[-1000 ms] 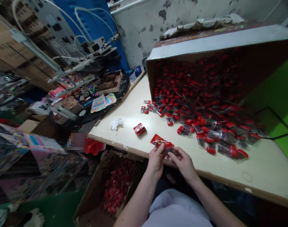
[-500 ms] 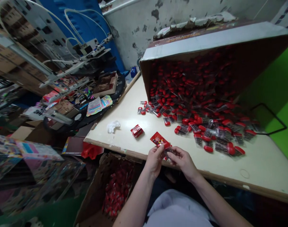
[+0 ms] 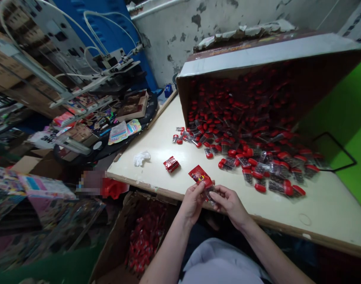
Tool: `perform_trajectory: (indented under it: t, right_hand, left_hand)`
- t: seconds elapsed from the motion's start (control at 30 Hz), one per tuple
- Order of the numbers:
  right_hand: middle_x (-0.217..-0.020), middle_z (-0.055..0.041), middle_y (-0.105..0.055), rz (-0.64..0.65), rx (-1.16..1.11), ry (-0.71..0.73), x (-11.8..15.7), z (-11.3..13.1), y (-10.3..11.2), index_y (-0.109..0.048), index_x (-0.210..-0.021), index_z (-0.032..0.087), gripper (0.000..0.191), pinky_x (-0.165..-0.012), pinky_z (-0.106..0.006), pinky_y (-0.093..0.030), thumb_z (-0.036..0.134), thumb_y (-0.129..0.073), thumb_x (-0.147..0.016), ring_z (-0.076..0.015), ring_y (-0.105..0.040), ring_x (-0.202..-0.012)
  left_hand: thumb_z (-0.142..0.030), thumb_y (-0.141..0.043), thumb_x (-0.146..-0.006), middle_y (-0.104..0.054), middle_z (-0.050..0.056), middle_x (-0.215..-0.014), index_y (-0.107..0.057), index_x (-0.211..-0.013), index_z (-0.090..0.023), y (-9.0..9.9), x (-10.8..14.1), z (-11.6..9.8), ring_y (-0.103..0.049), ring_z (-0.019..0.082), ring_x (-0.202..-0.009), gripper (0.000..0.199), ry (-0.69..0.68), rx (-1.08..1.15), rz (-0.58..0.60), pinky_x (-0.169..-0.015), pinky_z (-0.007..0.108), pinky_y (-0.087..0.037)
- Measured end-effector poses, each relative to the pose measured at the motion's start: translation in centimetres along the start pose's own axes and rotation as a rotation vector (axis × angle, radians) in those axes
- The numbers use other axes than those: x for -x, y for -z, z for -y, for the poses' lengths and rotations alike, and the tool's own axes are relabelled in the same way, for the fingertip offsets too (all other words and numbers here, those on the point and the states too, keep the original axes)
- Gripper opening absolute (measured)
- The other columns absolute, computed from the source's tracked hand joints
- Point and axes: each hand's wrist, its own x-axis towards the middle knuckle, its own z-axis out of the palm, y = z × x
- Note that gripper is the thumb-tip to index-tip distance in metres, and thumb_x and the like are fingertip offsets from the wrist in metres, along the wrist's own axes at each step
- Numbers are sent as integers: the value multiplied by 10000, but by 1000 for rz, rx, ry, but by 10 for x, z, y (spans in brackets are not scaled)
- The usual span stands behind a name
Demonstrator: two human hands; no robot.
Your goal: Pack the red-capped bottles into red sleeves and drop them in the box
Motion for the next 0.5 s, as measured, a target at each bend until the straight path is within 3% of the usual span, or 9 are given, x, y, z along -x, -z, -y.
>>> perform_trajectory:
  t: [0.3,0.5]
  right_hand:
    - [-612,13,-577,-65,290,151,1,-8,3,-653,-894,199,231,-474,-223,-402,382,-631,-755,-125,-504,-519]
    - [-644,22,-555,61,51,6,3,-4,3,-616,-878,185,249,-475,-215,-403,409,-624,-771,-96,-477,-495]
  left_hand:
    - [-353,-660,-737,-692,121,-908,-701,-912,-99,5,1,9,-614,182,-813,311,-3,-77,-57,-748,267,-425]
    - [-362,-637,-757,-679,135,-967,-685,-961,-97,3,4,3,-612,188,-823,337,35,-66,40,-750,279,-433]
